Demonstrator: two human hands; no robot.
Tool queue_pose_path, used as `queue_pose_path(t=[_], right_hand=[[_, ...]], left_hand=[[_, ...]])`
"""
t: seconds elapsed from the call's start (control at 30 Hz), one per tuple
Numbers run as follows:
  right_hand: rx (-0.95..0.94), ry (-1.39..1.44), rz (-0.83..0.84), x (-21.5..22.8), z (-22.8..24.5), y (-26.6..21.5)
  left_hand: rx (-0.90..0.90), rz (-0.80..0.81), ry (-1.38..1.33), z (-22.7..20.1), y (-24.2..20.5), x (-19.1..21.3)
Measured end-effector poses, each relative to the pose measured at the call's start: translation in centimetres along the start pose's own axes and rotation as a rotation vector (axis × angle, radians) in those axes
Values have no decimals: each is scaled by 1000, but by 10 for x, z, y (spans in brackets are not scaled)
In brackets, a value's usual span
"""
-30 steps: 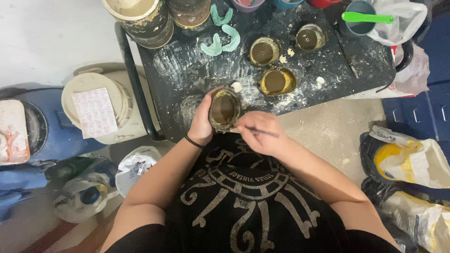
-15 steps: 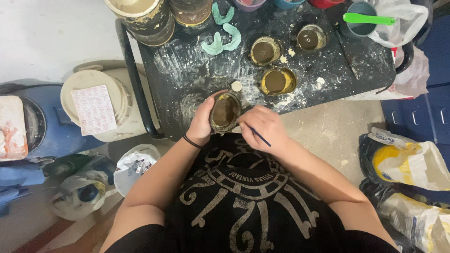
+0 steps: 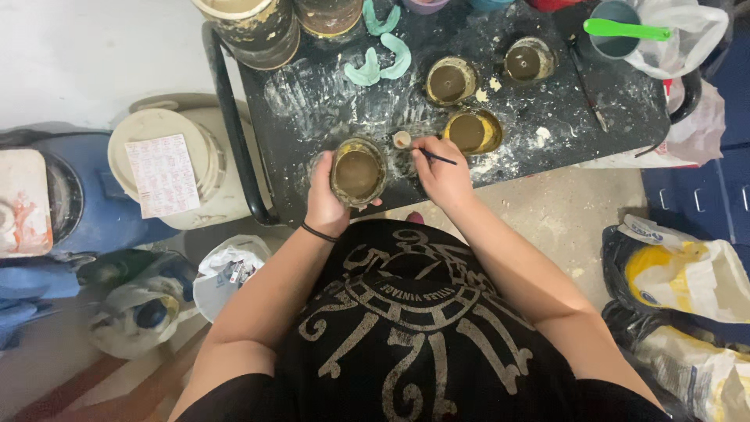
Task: The person picks up small ceramic bowls from a cluttered table and applies a dark liquid to their interiors using a small brush. They handle the bowls one at a time, rotating them to cover the inside surfaces before placing them back on the table.
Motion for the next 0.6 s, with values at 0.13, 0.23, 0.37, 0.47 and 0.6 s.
queue_pose_path(t=[0.13, 0.23, 0.37, 0.47, 0.6], right_hand=[[3, -49, 17, -5, -2, 1], [-23, -16, 14, -2, -1, -1], [23, 257, -102, 54, 24, 1], [174, 424, 40, 30, 47, -16], [392, 274, 97, 47, 125, -6]], left_hand=[[63, 53, -41, 10, 2, -1], [41, 57, -80, 5, -5, -8], [-33, 35, -97, -13, -27, -21], [149, 279, -104, 40, 37, 25], [139, 383, -121, 65, 82, 51]])
Point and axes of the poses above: each hand's wrist, its own y-axis towards the middle knuckle, its own x-axis out of the back of the hand, z = x × y, the point moved 10 cm from there along y, towards the middle knuckle, and after that the axes turned 13 degrees about -y, right-handed, at the moved point
